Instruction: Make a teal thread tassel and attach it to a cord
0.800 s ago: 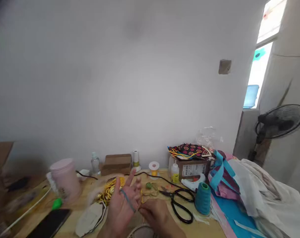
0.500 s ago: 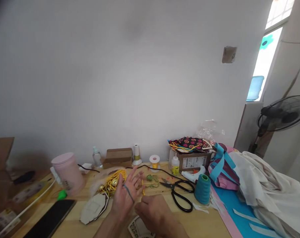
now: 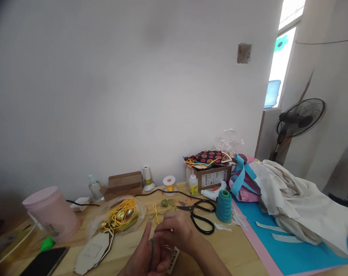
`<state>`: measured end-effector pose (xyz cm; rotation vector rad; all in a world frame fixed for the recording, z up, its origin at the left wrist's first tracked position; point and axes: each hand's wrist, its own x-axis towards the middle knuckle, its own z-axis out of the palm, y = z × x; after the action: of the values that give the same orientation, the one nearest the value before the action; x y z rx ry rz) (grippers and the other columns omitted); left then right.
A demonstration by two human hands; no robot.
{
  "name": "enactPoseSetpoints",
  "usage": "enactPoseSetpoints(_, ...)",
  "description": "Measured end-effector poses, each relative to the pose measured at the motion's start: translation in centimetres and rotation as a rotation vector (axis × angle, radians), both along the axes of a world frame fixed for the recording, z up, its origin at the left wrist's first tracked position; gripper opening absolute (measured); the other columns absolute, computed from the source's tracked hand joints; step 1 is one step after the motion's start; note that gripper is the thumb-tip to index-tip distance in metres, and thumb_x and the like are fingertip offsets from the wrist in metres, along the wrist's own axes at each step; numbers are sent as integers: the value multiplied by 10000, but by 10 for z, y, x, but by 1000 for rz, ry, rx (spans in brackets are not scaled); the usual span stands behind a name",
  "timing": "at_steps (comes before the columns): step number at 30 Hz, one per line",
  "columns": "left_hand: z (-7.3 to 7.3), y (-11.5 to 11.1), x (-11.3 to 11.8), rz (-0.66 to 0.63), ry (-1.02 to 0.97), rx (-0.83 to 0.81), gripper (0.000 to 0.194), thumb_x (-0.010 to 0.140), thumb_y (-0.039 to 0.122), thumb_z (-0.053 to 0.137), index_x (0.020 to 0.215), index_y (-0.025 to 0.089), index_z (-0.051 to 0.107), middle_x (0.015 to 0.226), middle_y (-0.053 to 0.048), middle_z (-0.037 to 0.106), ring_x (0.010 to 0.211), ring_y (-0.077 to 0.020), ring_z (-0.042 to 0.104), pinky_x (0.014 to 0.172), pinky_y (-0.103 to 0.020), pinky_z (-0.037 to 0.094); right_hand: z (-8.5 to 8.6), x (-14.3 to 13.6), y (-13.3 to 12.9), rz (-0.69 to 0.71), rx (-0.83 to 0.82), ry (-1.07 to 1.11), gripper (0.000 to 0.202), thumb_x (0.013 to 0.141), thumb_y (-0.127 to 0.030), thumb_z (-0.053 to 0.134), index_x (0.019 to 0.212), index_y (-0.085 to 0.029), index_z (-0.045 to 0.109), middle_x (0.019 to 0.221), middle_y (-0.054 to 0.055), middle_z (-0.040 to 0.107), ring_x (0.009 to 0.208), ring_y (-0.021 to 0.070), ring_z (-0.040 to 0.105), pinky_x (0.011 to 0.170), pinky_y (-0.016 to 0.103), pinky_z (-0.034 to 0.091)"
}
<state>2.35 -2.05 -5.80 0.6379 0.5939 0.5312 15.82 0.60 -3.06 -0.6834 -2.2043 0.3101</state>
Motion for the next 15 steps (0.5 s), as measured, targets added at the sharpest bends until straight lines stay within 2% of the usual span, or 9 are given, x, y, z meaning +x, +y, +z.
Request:
enactPoseSetpoints(2,1,-2,-1,-54,-20,78,836,620,768,82,582,100,584,315,13,386,224,-29,198,298,-185,22,-3,0,3,2,-57,47,265,811,-351,485,740,-180,674,551,-2,546,537,93,487,490,190,335)
enactPoseSetpoints(5,7,-10,-3,-98,-51,184,748,611,760,268,436,88,548,309,18,348,260,-23,241,316,-190,38,-10,-3,8,-33,-153,98,265,795,-369,505,739,-170,670,570,2,570,540,91,495,500,185,346)
enactPoseSetpoints(7,13,-14,-7,-97,-201,189,726,607,749,316,420,90,555,317,14,357,276,-31,285,316,-184,76,-16,-7,9,-60,-183,98,276,800,-365,500,713,-160,662,575,3,582,537,87,501,507,181,349)
enactPoseSetpoints(9,19,-14,-15,-55,-445,145,725,639,733,291,511,94,609,331,17,379,285,-41,318,310,-168,135,-21,-12,8,-79,-170,46,280,816,-341,480,695,-155,650,580,3,589,542,85,510,506,177,341)
enactPoseSetpoints(12,26,-5,-31,165,-733,72,665,748,637,241,907,124,632,477,-5,517,394,-65,452,358,-149,297,-24,-19,3,-97,-80,-129,256,829,-281,459,673,-167,626,592,-4,598,544,83,516,481,182,303)
enactPoseSetpoints(14,27,3,-41,382,-795,81,615,769,602,257,1098,167,541,730,-65,618,643,-111,566,542,-191,432,-24,-24,-2,-94,4,-249,214,821,-248,463,684,-183,614,617,-13,610,560,86,524,473,194,278)
enactPoseSetpoints(15,25,8,-45,476,-795,108,613,752,614,286,1135,194,515,873,-92,624,789,-145,573,671,-245,450,-23,-25,-5,-90,39,-297,195,816,-236,466,694,-192,611,631,-17,615,569,86,528,470,198,268)
